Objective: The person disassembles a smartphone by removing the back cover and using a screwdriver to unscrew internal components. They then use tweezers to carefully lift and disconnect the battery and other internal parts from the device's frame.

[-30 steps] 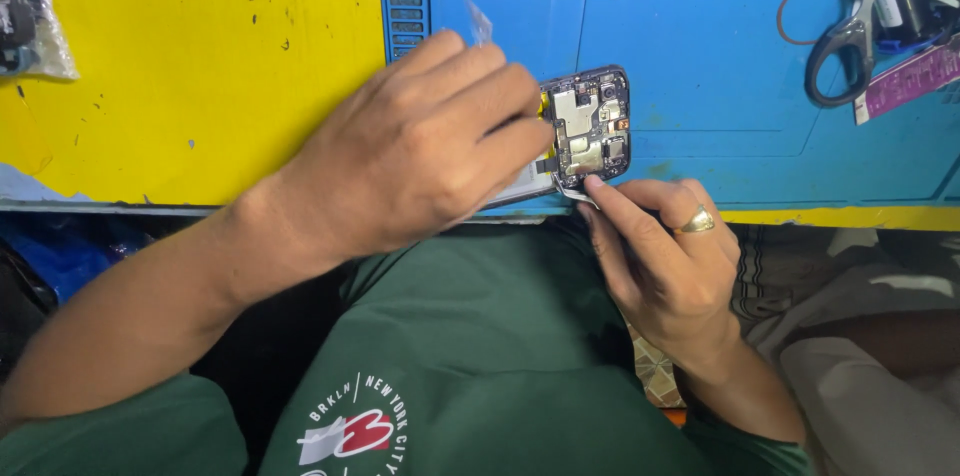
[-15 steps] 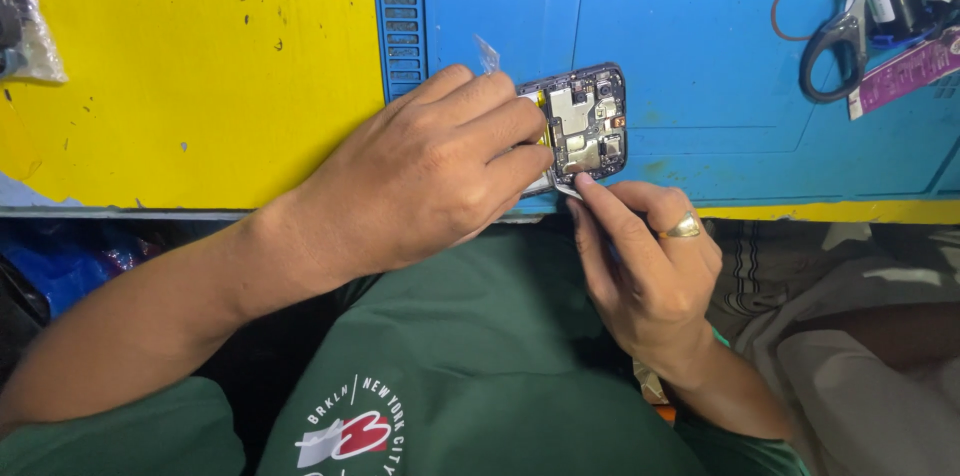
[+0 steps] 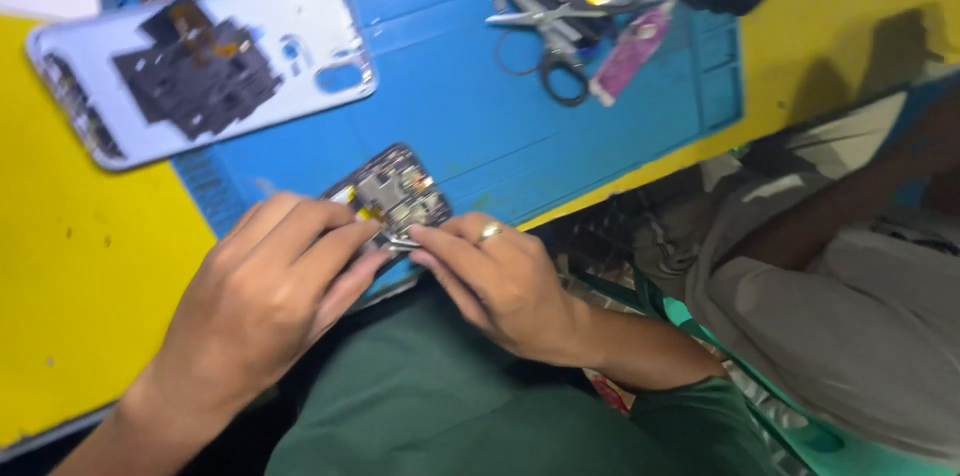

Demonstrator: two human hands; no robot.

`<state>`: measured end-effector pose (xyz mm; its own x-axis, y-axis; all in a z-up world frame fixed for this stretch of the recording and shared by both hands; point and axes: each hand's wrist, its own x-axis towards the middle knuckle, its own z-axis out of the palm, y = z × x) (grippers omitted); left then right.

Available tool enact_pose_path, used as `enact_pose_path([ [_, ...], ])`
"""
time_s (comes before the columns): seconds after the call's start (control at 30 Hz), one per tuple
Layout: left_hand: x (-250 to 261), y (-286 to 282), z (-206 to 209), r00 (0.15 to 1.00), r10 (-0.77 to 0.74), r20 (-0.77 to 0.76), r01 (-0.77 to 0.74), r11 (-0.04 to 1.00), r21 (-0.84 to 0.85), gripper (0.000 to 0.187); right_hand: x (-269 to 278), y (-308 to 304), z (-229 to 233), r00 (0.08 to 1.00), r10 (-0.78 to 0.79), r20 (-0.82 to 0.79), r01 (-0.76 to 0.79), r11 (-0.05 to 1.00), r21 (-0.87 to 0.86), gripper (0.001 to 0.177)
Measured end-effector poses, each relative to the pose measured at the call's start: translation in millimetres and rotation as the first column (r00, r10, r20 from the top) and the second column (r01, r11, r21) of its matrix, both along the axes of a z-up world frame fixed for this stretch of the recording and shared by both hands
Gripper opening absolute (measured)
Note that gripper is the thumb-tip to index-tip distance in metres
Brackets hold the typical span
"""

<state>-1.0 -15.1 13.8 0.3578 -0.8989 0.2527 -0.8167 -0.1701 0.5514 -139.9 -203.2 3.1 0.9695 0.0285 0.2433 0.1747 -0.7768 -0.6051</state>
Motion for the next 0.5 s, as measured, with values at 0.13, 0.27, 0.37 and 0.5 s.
enact_pose_path([
  [0.13, -4.1, -3.1, 2.2, 0.999, 0.037, -0.021, -0.038, 0.999, -0.018, 0.017, 1.5, -1.2, 4.0, 1.0, -0.018, 0.018, 0.017, 0.998, 0.057, 0.021],
  [0.27, -6.9, -1.5, -5.4, 0.998, 0.059, 0.039, -0.06, 0.998, 0.026, 0.017, 1.6, -2.2, 7.6, 0.999, -0.032, 0.009, 0.032, 0.996, 0.081, 0.02],
  [0.37, -5.3, 0.1, -11.6, 0.996, 0.018, 0.086, -0.02, 0.999, 0.032, 0.018, -1.2, -5.2, 9.7, 0.999, -0.03, -0.021, 0.031, 0.996, 0.08, 0.02],
  [0.5, 1.0, -1.2, -6.6, 0.986, -0.052, 0.161, 0.045, 0.998, 0.05, 0.02, -0.4, -16.9, 16.4, 1.0, -0.022, -0.006, 0.023, 0.988, 0.154, 0.025],
])
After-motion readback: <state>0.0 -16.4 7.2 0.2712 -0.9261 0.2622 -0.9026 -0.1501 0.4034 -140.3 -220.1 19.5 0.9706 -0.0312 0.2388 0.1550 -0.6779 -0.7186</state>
